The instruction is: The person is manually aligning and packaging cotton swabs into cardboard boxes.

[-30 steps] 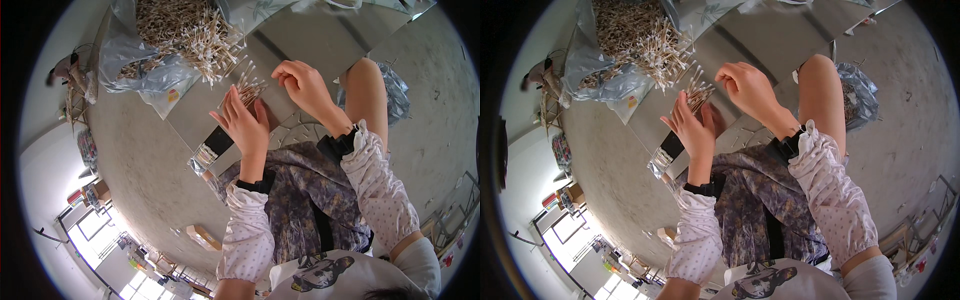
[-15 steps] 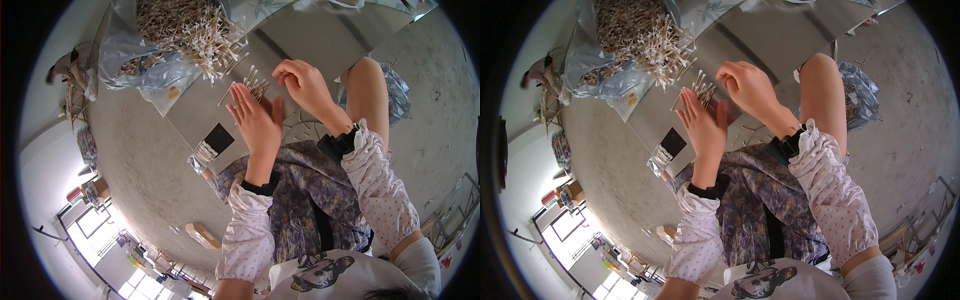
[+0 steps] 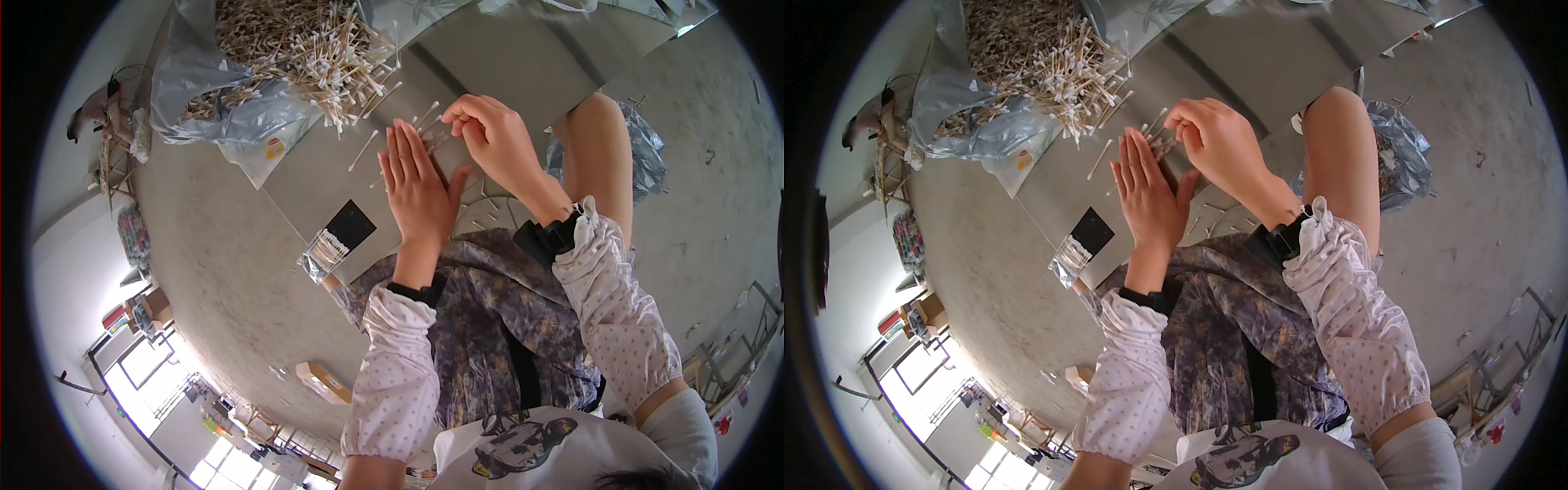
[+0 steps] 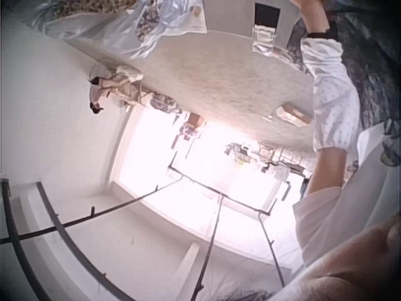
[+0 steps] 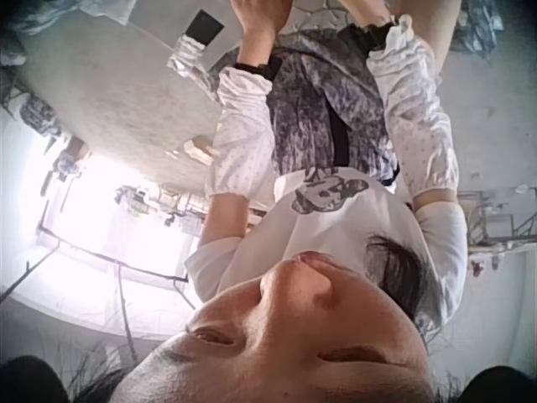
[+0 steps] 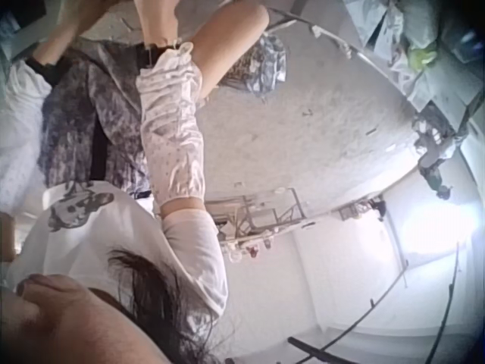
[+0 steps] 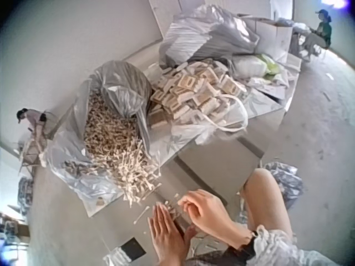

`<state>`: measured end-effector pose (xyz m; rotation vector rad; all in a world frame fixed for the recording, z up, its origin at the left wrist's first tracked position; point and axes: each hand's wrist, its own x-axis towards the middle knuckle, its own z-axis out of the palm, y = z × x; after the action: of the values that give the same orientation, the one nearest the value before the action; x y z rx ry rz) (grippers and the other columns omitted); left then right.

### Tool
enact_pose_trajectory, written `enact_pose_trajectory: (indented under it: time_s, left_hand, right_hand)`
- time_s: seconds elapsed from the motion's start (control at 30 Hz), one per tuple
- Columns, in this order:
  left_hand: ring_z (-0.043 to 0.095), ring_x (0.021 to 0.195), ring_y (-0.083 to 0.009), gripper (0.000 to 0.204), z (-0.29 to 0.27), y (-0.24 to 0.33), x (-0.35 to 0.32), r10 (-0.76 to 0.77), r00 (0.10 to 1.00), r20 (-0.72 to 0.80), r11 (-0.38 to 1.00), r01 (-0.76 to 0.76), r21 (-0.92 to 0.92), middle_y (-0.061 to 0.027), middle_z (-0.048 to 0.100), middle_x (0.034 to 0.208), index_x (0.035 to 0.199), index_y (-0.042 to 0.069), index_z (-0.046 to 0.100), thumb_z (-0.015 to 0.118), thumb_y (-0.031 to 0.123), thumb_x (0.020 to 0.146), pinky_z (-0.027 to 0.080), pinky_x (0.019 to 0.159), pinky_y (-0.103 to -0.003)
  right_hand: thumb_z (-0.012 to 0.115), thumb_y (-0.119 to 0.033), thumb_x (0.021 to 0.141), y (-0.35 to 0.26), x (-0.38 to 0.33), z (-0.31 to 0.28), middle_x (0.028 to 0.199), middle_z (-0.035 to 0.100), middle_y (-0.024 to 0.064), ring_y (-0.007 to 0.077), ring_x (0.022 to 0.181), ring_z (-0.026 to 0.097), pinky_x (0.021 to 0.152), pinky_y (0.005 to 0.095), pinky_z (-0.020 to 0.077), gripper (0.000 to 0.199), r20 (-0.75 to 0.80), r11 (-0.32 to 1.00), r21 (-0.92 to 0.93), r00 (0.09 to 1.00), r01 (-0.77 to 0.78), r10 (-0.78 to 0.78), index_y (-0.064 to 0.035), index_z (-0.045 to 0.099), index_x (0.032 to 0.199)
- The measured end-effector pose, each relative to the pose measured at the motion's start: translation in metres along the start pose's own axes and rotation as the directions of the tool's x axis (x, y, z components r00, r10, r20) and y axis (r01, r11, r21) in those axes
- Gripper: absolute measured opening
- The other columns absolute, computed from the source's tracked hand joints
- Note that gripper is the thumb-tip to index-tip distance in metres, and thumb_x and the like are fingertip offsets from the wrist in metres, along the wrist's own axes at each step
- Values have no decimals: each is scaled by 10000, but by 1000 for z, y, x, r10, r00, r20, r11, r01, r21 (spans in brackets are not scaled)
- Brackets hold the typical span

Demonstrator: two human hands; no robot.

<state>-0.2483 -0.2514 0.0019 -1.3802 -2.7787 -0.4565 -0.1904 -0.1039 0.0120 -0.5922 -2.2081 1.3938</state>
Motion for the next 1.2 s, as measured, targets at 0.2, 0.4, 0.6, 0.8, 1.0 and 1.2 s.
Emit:
enact_pose_trajectory:
  time_s: [0.2, 0.4, 0.6, 0.8, 1.0, 1.2]
  left_hand:
    - [235, 1469, -405, 939, 1, 2, 7, -46, 999, -15, 999, 46, 29, -284, 291, 1544, 1521, -96, 132, 555, 511, 943, 168, 1189, -542]
    - [230, 1469, -421, 937, -10, 13, -6, -130, 990, 54, 980, 137, -145, -277, 312, 1535, 1515, -97, 142, 608, 468, 931, 157, 1165, -611]
    - [413, 1333, -402, 903, -16, 19, -7, -125, 992, -12, 981, 122, -153, -219, 461, 1371, 1517, -55, 181, 661, 407, 908, 212, 1140, -634]
    - [413, 1324, -409, 903, -13, 21, -11, -132, 990, -45, 979, 123, -164, -227, 443, 1378, 1500, -71, 224, 682, 414, 892, 227, 1140, -626]
    - [237, 1466, -416, 934, -2, 26, -11, -71, 996, 60, 997, 70, 19, -293, 262, 1551, 1492, -119, 201, 604, 504, 923, 228, 1175, -537]
    - [189, 1488, -397, 967, 4, -2, 37, -95, 995, 18, 984, 92, 154, -303, 203, 1575, 1494, -135, 189, 492, 598, 941, 184, 1201, -490]
  right_hand:
    - [499, 97, 824, -1, 0, 2, 797, 649, 76, 205, 743, 641, 654, 326, 499, 258, -2, 1000, -3, 1000, -9, 9, -44, 667, 959]
    - [499, 94, 822, 4, 2, 0, 806, 650, 79, 207, 737, 638, 654, 332, 498, 256, -6, 1000, -20, 1000, -8, 7, -45, 667, 956]
    - [522, 65, 809, 1, 4, 0, 817, 660, 81, 231, 771, 656, 663, 360, 509, 221, 4, 999, -18, 1000, -29, 29, -54, 664, 929]
    - [499, 102, 818, 2, 3, 0, 827, 654, 87, 197, 761, 669, 663, 326, 513, 262, 7, 1000, -22, 1000, -20, 20, -39, 668, 961]
    - [528, 69, 820, 5, 2, -4, 818, 661, 79, 225, 754, 657, 663, 349, 515, 217, 5, 999, -24, 999, -40, 40, -51, 668, 935]
    - [547, 45, 821, 0, 5, 3, 827, 666, 90, 254, 764, 654, 679, 365, 520, 191, -27, 998, 49, 999, -31, 32, -53, 667, 932]
